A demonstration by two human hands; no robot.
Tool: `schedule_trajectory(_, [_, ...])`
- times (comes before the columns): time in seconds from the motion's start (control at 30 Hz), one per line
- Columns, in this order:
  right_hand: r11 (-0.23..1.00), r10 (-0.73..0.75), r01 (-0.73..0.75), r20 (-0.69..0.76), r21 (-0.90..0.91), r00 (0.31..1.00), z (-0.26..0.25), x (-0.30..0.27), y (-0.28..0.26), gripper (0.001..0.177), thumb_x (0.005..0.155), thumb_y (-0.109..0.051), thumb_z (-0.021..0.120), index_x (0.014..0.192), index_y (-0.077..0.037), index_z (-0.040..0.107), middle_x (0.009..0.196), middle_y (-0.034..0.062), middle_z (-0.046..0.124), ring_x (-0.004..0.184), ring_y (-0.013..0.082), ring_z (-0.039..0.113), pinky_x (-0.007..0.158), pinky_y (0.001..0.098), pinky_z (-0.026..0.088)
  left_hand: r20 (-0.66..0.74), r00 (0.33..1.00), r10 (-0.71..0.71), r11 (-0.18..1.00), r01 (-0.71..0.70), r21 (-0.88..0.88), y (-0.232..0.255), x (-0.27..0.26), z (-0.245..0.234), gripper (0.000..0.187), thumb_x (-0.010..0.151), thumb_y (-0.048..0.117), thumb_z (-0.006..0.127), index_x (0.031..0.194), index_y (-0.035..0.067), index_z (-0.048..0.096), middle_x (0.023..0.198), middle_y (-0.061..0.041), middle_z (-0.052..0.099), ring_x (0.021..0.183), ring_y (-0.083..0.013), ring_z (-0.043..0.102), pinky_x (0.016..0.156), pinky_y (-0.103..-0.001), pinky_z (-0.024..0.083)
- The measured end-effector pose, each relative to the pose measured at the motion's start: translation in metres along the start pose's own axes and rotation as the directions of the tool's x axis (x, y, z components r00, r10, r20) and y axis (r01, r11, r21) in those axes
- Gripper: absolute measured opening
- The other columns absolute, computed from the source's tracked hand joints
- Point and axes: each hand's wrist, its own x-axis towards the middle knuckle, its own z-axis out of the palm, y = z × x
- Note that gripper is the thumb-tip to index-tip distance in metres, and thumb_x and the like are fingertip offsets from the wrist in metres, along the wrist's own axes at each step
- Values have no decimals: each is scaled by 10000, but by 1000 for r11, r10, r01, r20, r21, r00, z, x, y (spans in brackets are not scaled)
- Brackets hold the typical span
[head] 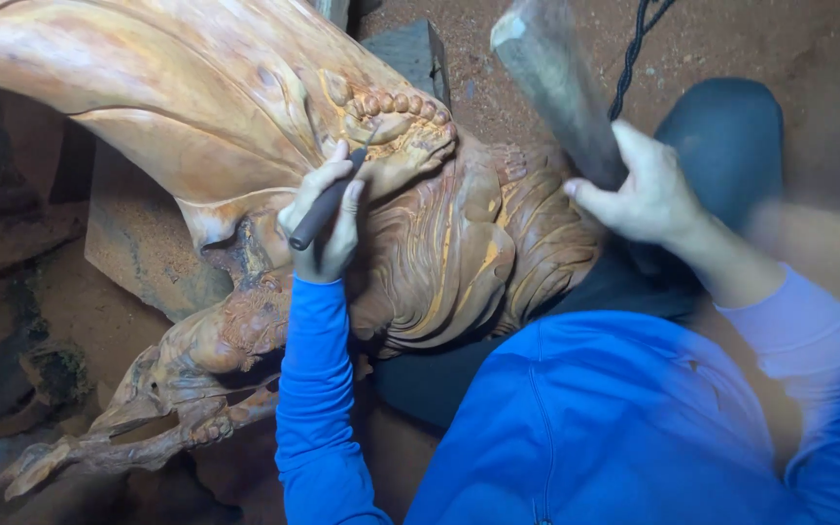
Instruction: Carving intricate details into a large wooden sculpture using a power carving tool, chisel, and mallet.
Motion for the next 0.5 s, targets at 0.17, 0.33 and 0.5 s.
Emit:
schedule_trajectory(0.17, [995, 7, 15, 213, -102, 977, -7, -6, 18, 431, 668, -254, 911, 959, -52, 665, 698, 212, 677, 732, 423, 712, 547, 458, 510, -156, 980, -123, 991, 114, -64, -11, -5, 27, 92, 944, 11, 734, 1026, -1, 692, 1207, -220, 722, 1104, -360, 694, 924, -411, 590])
schedule_trajectory(0.33, [981, -165, 188, 296, -53, 941, -27, 4, 35, 427, 680, -175, 886, 1038, -50, 689, 759, 148, 727, 658, 329, 713, 535, 388, 525, -139, 974, -178, 983, 172, -56, -12, 0, 38, 125, 927, -22, 706, 1042, -10, 660, 1236, -216, 704, 1128, -346, 704, 969, -406, 578])
schedule_trajectory(0.5, [945, -317, 327, 260, 4, 912, -40, 13, 47, 399, 719, -120, 857, 1050, 6, 673, 721, 82, 699, 496, 219, 632, 473, 333, 473, -79, 981, -176, 984, 177, 10, 2, 11, 45, 193, 873, -79, 700, 1059, -57, 653, 1247, -238, 686, 1146, -352, 708, 1012, -398, 566])
